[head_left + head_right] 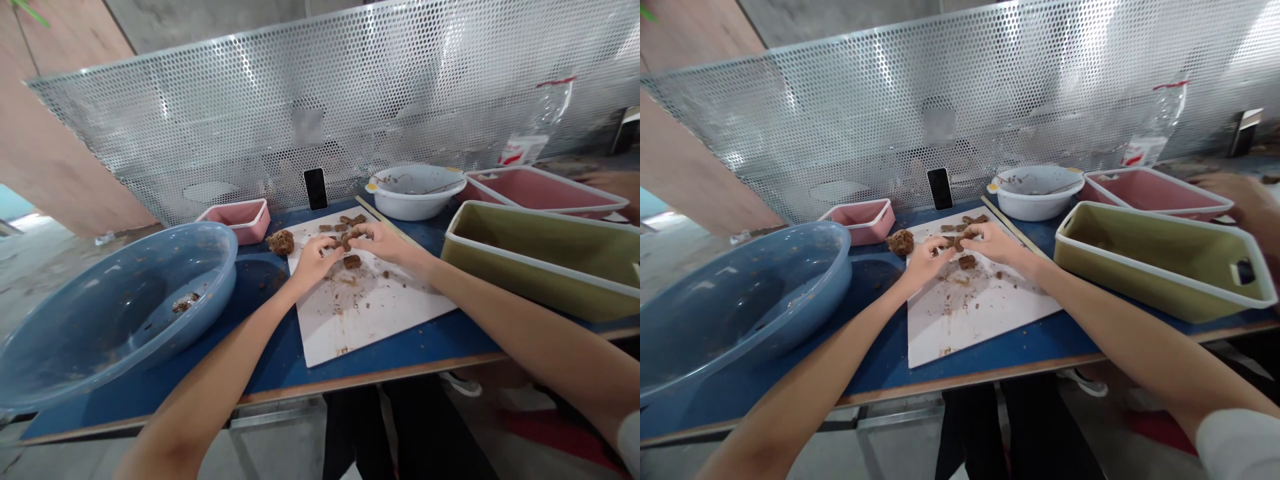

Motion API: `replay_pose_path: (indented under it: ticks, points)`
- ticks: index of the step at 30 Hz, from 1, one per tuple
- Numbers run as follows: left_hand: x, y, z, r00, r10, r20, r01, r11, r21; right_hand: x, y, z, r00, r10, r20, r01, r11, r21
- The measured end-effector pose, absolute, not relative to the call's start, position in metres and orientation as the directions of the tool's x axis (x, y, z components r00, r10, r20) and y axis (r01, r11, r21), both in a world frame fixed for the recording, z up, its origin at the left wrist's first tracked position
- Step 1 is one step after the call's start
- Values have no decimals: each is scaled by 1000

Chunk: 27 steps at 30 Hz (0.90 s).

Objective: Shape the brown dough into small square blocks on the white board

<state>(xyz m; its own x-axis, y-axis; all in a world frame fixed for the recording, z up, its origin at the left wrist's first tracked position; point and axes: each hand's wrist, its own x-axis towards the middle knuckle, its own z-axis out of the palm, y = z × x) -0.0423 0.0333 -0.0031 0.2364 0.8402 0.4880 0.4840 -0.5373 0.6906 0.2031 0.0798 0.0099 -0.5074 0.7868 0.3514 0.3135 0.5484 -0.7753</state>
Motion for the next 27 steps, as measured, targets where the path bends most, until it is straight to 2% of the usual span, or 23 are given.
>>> replay_pose_path:
  ticks: [5,10,15,18,22,27]
  points:
    - [-41,32,0,202,892,405,422,-452,786,206,79,15,-548,769,330,224,515,-827]
    - [-39,30,3,175,935,308,212,-341,916,205,74,20,-549,780,299,200,470,-860]
    - [-37,28,3,140,948,287,158,-307,938,203,69,21,-524,799,295,221,462,-859]
    - [-36,27,4,134,949,287,161,-307,938,204,67,23,-529,791,306,249,490,-836]
    - [-37,27,4,143,966,213,87,-227,970,207,71,23,-529,757,384,264,576,-774]
    - [-42,30,6,206,962,181,103,-205,973,210,76,22,-582,662,472,234,692,-683]
